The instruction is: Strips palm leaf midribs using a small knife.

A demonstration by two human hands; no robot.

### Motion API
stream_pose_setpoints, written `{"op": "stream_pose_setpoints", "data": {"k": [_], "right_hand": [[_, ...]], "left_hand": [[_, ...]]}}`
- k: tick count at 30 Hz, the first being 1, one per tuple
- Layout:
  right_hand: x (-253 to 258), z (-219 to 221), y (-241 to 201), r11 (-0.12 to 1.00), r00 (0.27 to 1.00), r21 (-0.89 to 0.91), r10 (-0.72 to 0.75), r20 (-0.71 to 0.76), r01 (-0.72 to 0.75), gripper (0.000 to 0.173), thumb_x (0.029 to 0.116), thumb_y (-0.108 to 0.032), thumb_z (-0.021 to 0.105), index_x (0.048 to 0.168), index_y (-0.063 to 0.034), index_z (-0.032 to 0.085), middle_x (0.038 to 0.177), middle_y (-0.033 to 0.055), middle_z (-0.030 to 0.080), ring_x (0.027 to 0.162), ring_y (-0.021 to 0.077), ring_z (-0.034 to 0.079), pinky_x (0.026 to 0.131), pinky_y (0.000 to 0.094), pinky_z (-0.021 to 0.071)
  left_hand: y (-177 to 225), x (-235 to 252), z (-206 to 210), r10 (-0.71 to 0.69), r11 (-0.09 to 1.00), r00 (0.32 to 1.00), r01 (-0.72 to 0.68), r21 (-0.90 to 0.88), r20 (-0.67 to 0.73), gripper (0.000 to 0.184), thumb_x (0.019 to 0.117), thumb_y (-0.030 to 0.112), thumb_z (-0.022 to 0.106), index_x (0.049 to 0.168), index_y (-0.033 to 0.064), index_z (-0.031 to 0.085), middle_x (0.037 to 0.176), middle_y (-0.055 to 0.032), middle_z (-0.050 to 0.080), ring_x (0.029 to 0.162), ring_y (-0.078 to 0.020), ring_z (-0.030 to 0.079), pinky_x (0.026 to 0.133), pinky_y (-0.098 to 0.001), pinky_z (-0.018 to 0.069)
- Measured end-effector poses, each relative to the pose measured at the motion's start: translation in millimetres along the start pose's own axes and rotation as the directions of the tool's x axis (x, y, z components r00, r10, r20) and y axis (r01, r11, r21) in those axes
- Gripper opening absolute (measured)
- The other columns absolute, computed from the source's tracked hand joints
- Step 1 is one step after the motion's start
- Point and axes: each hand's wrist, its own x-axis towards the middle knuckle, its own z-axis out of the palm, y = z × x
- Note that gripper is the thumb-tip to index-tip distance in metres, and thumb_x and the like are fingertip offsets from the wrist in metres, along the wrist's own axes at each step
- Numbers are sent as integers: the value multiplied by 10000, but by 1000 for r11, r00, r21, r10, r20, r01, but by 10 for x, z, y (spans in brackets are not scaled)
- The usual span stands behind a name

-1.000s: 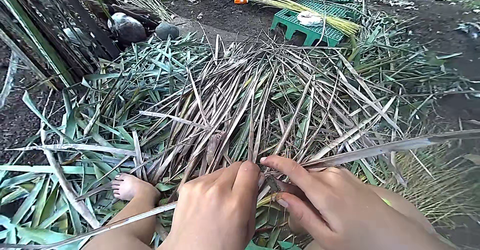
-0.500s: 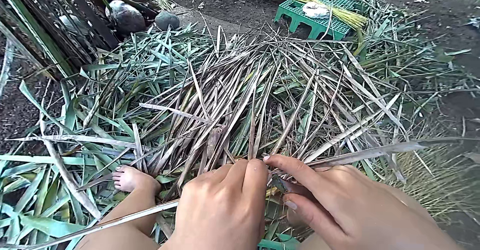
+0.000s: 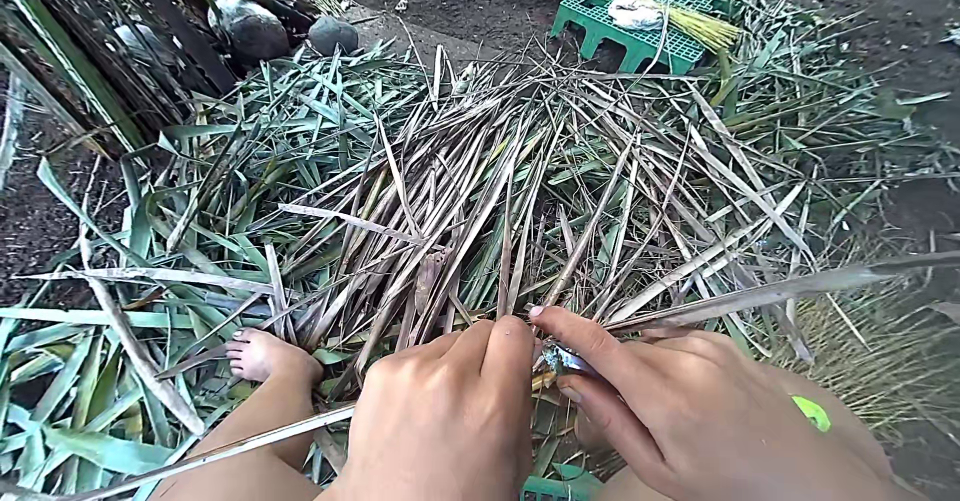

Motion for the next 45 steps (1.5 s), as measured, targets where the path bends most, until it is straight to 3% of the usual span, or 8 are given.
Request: {"op": "stream_pose_setpoints", "data": {"k": [5, 8, 11, 14, 20, 35, 45], "right_hand": [[-6, 35, 203, 994, 990, 6, 107, -88, -107, 457, 1094, -369, 341, 1277, -105, 666, 515, -11, 479, 396, 161, 451, 372, 338, 327], [-38, -56, 437, 975, 982, 125, 188, -18, -184, 498, 1088, -428, 323, 1378, -162, 629, 549, -66, 447, 451, 53, 405, 421, 259, 325], [-52, -90, 427, 938, 984, 300, 167, 57, -176, 550, 1092, -464, 325, 1481, -134, 530, 600, -73, 457, 483, -7, 393, 442, 190, 341], [-56, -86, 253, 912, 989, 387, 104, 106, -137, 596, 1090, -456, 354, 1542, -76, 429, 593, -36, 480, 461, 58, 413, 417, 246, 363], [0, -54, 76, 922, 989, 375, 47, 138, -96, 584, 1080, -401, 409, 1546, -49, 404, 563, -30, 465, 441, 122, 422, 407, 301, 362], [16, -25, 16, 909, 997, 410, 47, 68, -70, 544, 1098, -416, 373, 1507, -66, 450, 598, -8, 498, 477, 116, 449, 441, 281, 376], [9, 31, 60, 900, 999, 434, 36, -4, -30, 496, 1100, -402, 378, 1477, -101, 493, 608, -16, 491, 489, 86, 440, 452, 247, 364]], "left_hand": [[-20, -46, -23, -40, 999, 999, 40, -14, 18, 344, 1054, 212, 403, 817, 98, 625, 555, -13, 493, 430, -168, 480, 385, -320, 294], [-82, -70, -88, -83, 996, 997, 83, 34, 1, 357, 1065, 218, 397, 834, 80, 633, 567, -34, 511, 441, -190, 496, 393, -339, 304], [-82, -81, -106, -74, 995, 997, 75, 65, -14, 340, 1066, 196, 406, 859, 71, 644, 587, -45, 531, 463, -197, 510, 408, -338, 313], [-36, -81, -88, -49, 996, 998, 51, 71, -28, 314, 1061, 171, 420, 870, 68, 647, 608, -54, 554, 481, -202, 524, 418, -335, 329], [42, -58, -50, 2, 993, 998, 6, 116, -65, 296, 1058, 156, 429, 869, 80, 644, 626, -55, 573, 499, -203, 531, 431, -326, 333], [57, -55, -100, -22, 1000, 999, 22, -4, -42, 306, 1060, 161, 419, 866, 76, 640, 606, -39, 548, 484, -171, 502, 429, -307, 310], [28, -52, -118, -83, 973, 996, 83, -214, 11, 356, 1090, 215, 387, 877, 68, 632, 591, -23, 515, 479, -143, 470, 438, -297, 302]]}}
